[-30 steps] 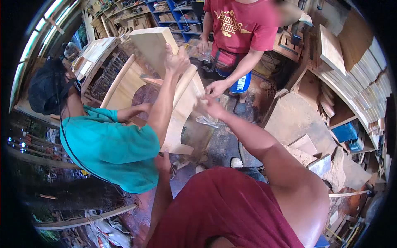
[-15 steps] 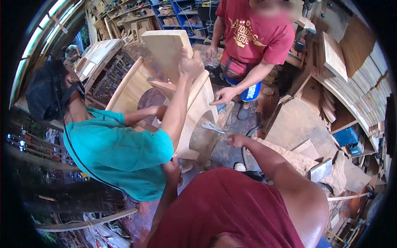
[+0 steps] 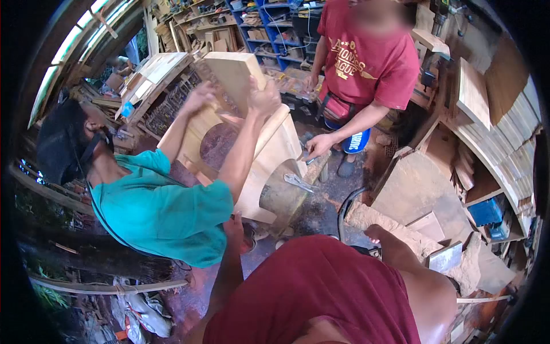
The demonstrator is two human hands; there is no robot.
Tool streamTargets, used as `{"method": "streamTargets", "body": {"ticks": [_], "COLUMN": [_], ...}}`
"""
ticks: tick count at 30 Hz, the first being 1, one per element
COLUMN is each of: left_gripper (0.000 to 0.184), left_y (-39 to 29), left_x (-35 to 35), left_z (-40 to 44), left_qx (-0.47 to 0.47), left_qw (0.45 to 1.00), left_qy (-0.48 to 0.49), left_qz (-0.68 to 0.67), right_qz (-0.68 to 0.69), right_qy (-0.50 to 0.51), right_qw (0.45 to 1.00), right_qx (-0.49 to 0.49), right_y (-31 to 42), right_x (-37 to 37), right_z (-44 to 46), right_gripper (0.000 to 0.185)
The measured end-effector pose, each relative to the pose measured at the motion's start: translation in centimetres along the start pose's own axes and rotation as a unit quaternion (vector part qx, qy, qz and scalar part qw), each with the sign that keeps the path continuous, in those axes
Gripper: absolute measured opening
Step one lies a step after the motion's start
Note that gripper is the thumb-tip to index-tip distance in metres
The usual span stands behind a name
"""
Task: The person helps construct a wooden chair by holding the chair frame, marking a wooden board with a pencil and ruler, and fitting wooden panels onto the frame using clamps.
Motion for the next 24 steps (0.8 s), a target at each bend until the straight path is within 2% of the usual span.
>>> {"method": "streamTargets", "body": {"ticks": [1,2,3,4,5,6,7,9,10,12,13,15,16,17,19,21,22,23,24], "left_gripper": [0.045,0.047,0.049,0.049,0.045,0.041,0.041,0.04,0.04,0.039,0.039,0.036,0.036,0.037,0.037,0.037,0.037,0.037,0.037], "left_y": [1.0,1.4,1.8,1.6,2.2,2.7,2.9,1.8,1.1,0.7,0.6,1.1,0.9,0.3,0.3,2.2,1.5,0.6,0.1], "left_x": [0.0,0.0,0.0,0.1,0.6,1.4,1.5,0.7,1.0,1.3,1.3,1.2,1.3,1.6,1.4,1.6,1.5,1.5,1.6], "left_z": [-0.1,-0.1,-0.4,-0.6,-0.5,-0.8,-0.9,-0.5,-0.6,-0.9,-0.9,-1.0,-1.1,-1.1,-1.0,-1.0,-0.9,-0.9,-1.0], "left_qx": [0.001,0.025,0.048,0.049,-0.041,-0.131,-0.133,-0.01,-0.01,-0.096,-0.096,-0.109,-0.11,-0.103,-0.095,-0.11,-0.11,-0.12,-0.13], "left_qw": [1.0,0.995,0.981,0.98,0.997,0.982,0.982,1.0,1.0,0.986,0.987,0.985,0.985,0.979,0.97,0.971,0.971,0.973,0.975], "left_qy": [0.003,0.013,0.022,0.027,0.05,0.072,0.075,0.012,0.012,0.007,0.005,-0.006,-0.011,-0.008,-0.016,0.037,0.025,0.014,0.005], "left_qz": [0.003,0.097,0.189,0.193,0.039,-0.115,-0.111,-0.015,-0.012,-0.135,-0.132,-0.131,-0.131,-0.175,-0.221,-0.209,-0.212,-0.195,-0.18], "right_qz": [-0.216,-0.407,-0.402,-0.185,0.048,0.051,0.056,0.062,0.057,0.049,0.048,-0.147,-0.093,-0.099,-0.177,0.01,-0.173,-0.167,-0.17], "right_qy": [-0.03,-0.059,-0.057,-0.048,-0.035,-0.031,-0.054,-0.074,-0.072,-0.073,-0.07,-0.031,-0.004,-0.004,0.002,0.0,-0.026,-0.024,-0.034], "right_qw": [0.948,0.799,0.801,0.936,0.99,0.991,0.99,0.988,0.989,0.99,0.99,0.941,0.987,0.986,0.949,0.997,0.899,0.926,0.916], "right_qx": [-0.23,-0.438,-0.439,-0.296,-0.125,-0.123,-0.122,-0.12,-0.114,-0.11,-0.111,-0.305,-0.132,-0.135,-0.263,-0.072,-0.402,-0.337,-0.362], "right_y": [3.0,5.5,5.8,6.2,5.6,6.1,6.1,5.6,5.2,4.4,3.1,1.7,0.2,-1.3,-3.5,-2.5,-3.1,-1.8,-1.8], "right_x": [0.0,1.1,1.2,-0.2,-1.0,-1.0,-1.4,-1.9,-2.2,-2.5,-2.4,-1.1,-1.1,-0.6,1.0,-0.3,1.0,0.4,0.5], "right_z": [0.0,-2.0,-2.3,-2.6,-3.4,-3.9,-4.1,-4.5,-4.4,-4.8,-3.8,-0.9,-0.3,1.3,5.5,1.1,4.9,2.7,3.0], "right_gripper": [0.027,0.026,0.026,0.028,0.035,0.035,0.037,0.038,0.038,0.036,0.036,0.033,0.031,0.031,0.028,0.025,0.024,0.026,0.027]}}
Point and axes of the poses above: each hand's wrist, its own z-axis towards the middle knuckle, its own x-axis out of the palm, y = z × x, the point moved 7 cm from there along z, towards the middle knuckle, and after that the axes turned 4 degrees about -y, right-handed, at the moved point
